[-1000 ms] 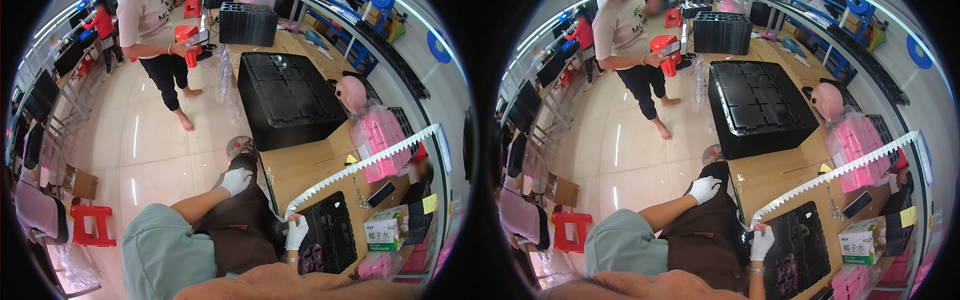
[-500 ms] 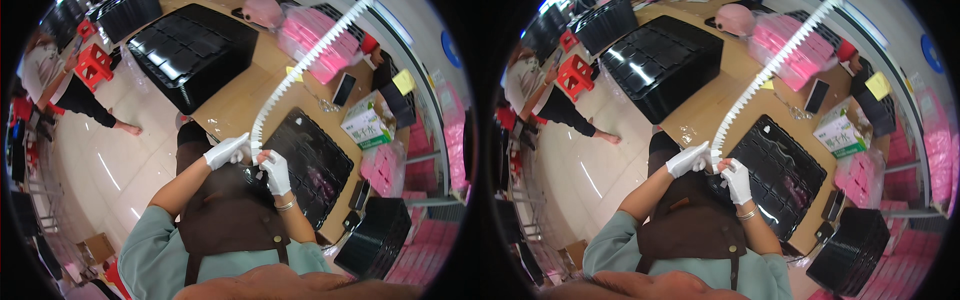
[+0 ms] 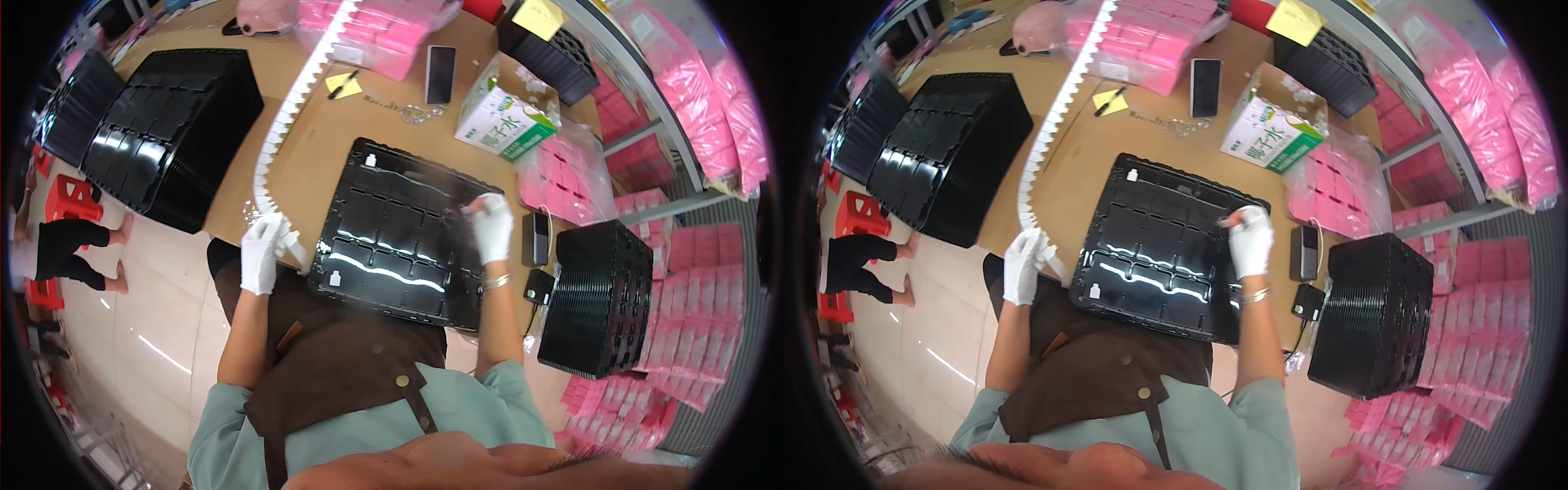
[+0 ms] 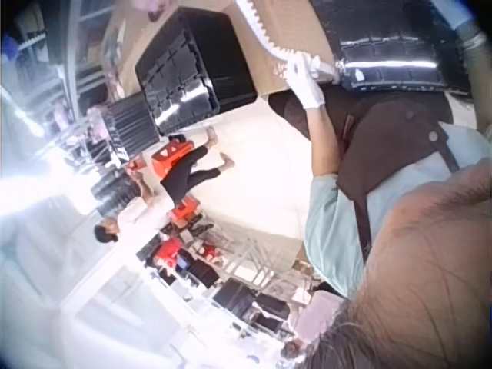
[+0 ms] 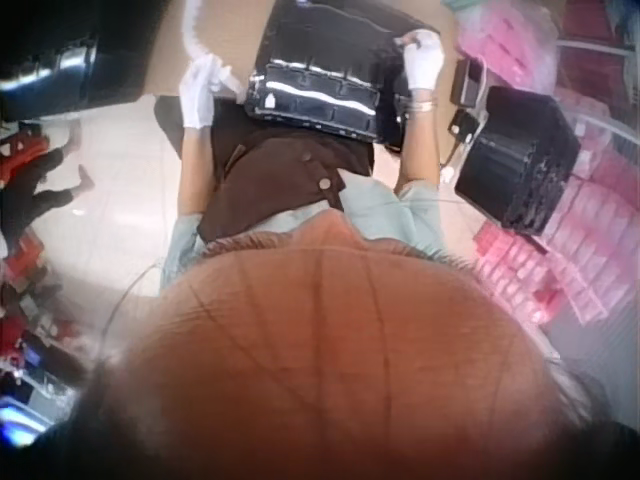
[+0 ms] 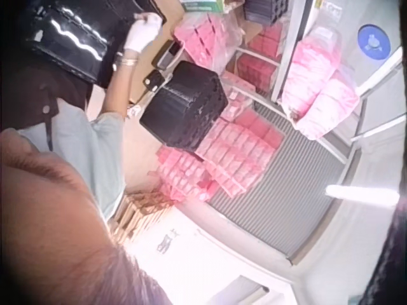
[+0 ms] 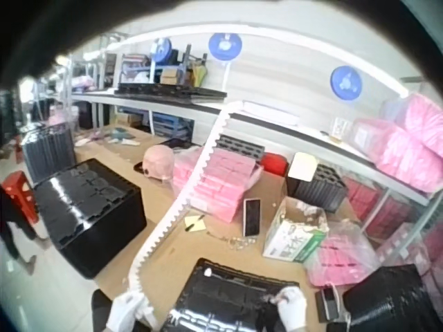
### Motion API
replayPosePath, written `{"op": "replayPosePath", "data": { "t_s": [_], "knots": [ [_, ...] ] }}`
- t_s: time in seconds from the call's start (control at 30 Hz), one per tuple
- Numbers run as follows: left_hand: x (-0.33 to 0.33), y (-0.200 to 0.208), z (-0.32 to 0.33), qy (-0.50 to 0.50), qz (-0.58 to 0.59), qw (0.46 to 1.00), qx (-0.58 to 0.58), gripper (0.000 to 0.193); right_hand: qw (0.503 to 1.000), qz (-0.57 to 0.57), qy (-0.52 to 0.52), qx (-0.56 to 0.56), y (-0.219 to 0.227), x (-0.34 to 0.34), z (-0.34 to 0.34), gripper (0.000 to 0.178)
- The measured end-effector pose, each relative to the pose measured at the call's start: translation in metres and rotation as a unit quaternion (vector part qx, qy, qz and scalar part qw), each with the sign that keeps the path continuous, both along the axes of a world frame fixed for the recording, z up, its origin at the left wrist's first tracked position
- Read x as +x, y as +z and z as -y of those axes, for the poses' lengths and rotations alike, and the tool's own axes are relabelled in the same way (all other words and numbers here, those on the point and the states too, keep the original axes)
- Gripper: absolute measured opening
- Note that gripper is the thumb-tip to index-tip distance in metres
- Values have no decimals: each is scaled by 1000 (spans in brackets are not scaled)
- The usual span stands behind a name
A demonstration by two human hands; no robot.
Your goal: The person assembles small metal components into plastic trays by hand, then applies pink foam padding to secure them.
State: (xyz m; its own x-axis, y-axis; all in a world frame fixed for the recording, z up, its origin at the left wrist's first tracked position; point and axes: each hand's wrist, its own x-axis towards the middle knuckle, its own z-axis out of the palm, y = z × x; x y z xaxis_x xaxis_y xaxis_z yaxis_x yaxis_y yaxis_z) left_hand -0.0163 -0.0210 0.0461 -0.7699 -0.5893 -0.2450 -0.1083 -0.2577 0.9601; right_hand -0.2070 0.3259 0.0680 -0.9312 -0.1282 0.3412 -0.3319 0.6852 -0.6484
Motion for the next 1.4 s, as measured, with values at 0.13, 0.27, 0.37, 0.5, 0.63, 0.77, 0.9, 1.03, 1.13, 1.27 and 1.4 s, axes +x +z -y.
{"op": "replayPosePath", "data": {
  "t_s": [0.13,0.27,0.37,0.5,0.63,0.77,0.9,1.03,1.13,1.27,1.4],
  "knots": [
    [0,-7,-8,-7,0,1000,-6,19,989,30,-8,144,-30,-64,-63,5],
    [-7,-2,-24,-46,10,999,2,19,953,29,18,301,-48,-85,-60,18],
    [-9,12,-28,-63,44,995,-65,21,952,51,-48,299,-52,-91,-54,41],
    [-17,18,-40,-80,11,994,-75,23,922,144,-92,348,-17,-93,-44,56],
    [-17,29,-59,-76,16,997,21,20,978,-39,70,192,-4,-29,28,47],
    [-12,28,-65,-103,-19,991,78,20,886,311,298,-176,1,78,120,31],
    [-4,33,-65,-94,-6,993,76,20,813,414,268,-309,-14,116,147,14],
    [-4,27,-65,-88,7,995,44,20,813,405,224,-354,-14,125,147,7],
    [-11,14,-66,-70,-32,979,187,18,884,242,232,-327,-8,134,143,8],
    [-17,10,-57,-53,-59,959,272,16,955,126,168,-210,30,120,95,7],
    [-8,-1,-42,-50,10,998,43,20,986,129,60,-85,25,80,-34,9]
  ]
}}
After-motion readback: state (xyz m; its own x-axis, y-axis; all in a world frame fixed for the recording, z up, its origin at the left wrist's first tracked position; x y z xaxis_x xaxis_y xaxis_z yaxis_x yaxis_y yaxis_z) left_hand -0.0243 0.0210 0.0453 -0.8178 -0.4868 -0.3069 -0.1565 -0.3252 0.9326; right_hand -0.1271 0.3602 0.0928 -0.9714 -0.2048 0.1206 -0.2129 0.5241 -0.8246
